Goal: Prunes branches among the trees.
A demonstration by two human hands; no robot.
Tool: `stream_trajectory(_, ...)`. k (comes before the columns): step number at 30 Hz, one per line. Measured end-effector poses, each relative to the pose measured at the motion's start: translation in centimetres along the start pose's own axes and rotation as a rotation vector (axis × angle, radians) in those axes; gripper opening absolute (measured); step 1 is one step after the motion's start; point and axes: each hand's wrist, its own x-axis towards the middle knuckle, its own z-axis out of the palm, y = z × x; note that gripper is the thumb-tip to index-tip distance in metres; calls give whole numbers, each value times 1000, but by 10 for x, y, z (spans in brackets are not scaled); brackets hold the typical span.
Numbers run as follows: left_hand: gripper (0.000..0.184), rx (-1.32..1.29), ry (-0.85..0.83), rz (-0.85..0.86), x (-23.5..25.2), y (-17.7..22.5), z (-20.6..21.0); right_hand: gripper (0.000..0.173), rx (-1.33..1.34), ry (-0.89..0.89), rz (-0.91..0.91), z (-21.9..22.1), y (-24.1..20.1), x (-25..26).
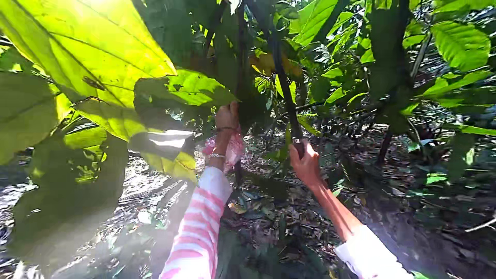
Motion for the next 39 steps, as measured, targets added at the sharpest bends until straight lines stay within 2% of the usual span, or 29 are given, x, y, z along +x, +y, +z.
stream_trajectory(3,49,-73,52,3,0,1,4,45,198,-15,7,12,-11,51)
stream_trajectory(7,46,-99,81,37,-13,4,5,38,522,47,-104,35,-32,149)
stream_trajectory(10,47,-50,62,49,-40,10,-1,32,781,70,-210,70,-44,193)
stream_trajectory(12,47,5,20,28,-63,22,-9,34,823,134,-172,96,-47,190)
stream_trajectory(14,44,-53,147,21,-44,10,5,37,757,159,-96,110,-51,163)
stream_trajectory(16,45,-103,247,54,-27,-2,16,42,586,126,-67,108,-56,135)
stream_trajectory(18,46,-123,258,75,-29,-5,17,49,365,33,-92,97,-58,118)
stream_trajectory(22,53,-242,272,196,-20,-18,23,43,11,-90,-257,72,-72,116)
stream_trajectory(24,60,-265,248,251,-17,-24,23,48,-102,-131,-347,68,-84,120)
stream_trajectory(27,77,-388,264,271,-11,-30,26,44,-257,-159,-516,74,-101,121)
stream_trajectory(28,77,-458,240,255,-10,-30,26,43,-287,-141,-586,78,-104,119)
stream_trajectory(30,64,-511,161,178,-20,-27,20,39,-348,-67,-718,87,-106,118)
stream_trajectory(31,58,-518,123,161,-28,-24,16,37,-340,-43,-752,90,-105,118)
stream_trajectory(34,42,-689,195,201,-24,-20,17,26,-168,-8,-844,94,-93,115)
stream_trajectory(36,36,-761,162,205,-25,-24,15,32,145,-39,-879,87,-76,111)
stream_trajectory(37,35,-744,140,202,-30,-26,12,31,318,0,-867,85,-63,112)
stream_trajectory(39,43,-569,85,136,-50,-29,4,27,543,184,-761,95,-36,127)
